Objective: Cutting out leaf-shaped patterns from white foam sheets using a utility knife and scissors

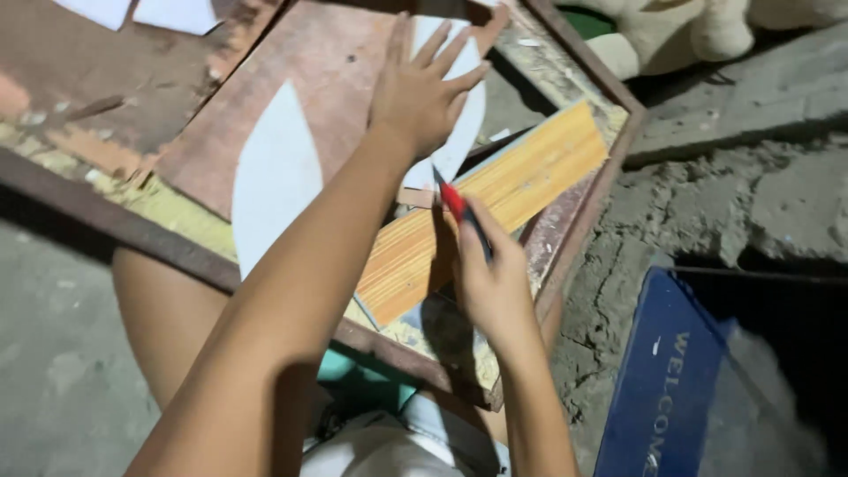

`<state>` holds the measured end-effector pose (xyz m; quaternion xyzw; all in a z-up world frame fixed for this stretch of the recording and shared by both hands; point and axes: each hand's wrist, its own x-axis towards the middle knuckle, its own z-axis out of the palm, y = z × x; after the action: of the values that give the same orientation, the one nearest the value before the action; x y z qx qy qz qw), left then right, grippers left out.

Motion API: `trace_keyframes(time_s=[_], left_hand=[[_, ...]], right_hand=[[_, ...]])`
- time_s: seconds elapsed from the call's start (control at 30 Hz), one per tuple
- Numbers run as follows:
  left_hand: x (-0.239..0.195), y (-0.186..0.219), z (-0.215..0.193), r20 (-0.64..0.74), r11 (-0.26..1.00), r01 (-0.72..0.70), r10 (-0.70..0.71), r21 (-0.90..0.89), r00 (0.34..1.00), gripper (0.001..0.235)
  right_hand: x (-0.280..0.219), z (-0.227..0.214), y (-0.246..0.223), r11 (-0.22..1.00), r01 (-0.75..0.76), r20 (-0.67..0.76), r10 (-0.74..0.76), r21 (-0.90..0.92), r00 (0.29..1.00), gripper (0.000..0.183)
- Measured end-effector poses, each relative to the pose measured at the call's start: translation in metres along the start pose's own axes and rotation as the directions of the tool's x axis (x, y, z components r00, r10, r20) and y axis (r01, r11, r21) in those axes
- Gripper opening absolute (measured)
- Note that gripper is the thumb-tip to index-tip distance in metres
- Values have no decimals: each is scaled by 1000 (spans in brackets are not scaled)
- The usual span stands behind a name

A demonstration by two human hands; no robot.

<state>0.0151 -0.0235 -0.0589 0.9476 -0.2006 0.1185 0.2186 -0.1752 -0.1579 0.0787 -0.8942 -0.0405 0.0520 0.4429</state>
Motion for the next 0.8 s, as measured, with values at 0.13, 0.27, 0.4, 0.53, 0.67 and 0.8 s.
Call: trace_keyframes(time_s=[0.13,0.27,0.4,0.53,0.67,0.8], left_hand=[[-9,6,-13,122,989,78,-94,129,988,52],[-7,5,-9,144,984,80,-103,162,984,53],[-8,9,-18,167,983,81,-109,163,980,55],[-9,5,-13,119,989,93,-106,111,987,51],[-9,12,-16,181,983,96,-124,155,976,54],[-6,12,-16,148,979,124,-149,164,978,53]], right_hand=[[-76,-36,-53,906,-422,-17,422,32,906,57],[-104,-37,-40,855,-453,-4,470,253,883,54],[-76,-29,-35,886,-437,23,439,157,898,57],[-9,17,0,980,-190,32,192,-59,981,50],[8,12,-4,922,-339,179,307,187,935,57],[-1,10,-19,935,-328,116,314,133,942,53]])
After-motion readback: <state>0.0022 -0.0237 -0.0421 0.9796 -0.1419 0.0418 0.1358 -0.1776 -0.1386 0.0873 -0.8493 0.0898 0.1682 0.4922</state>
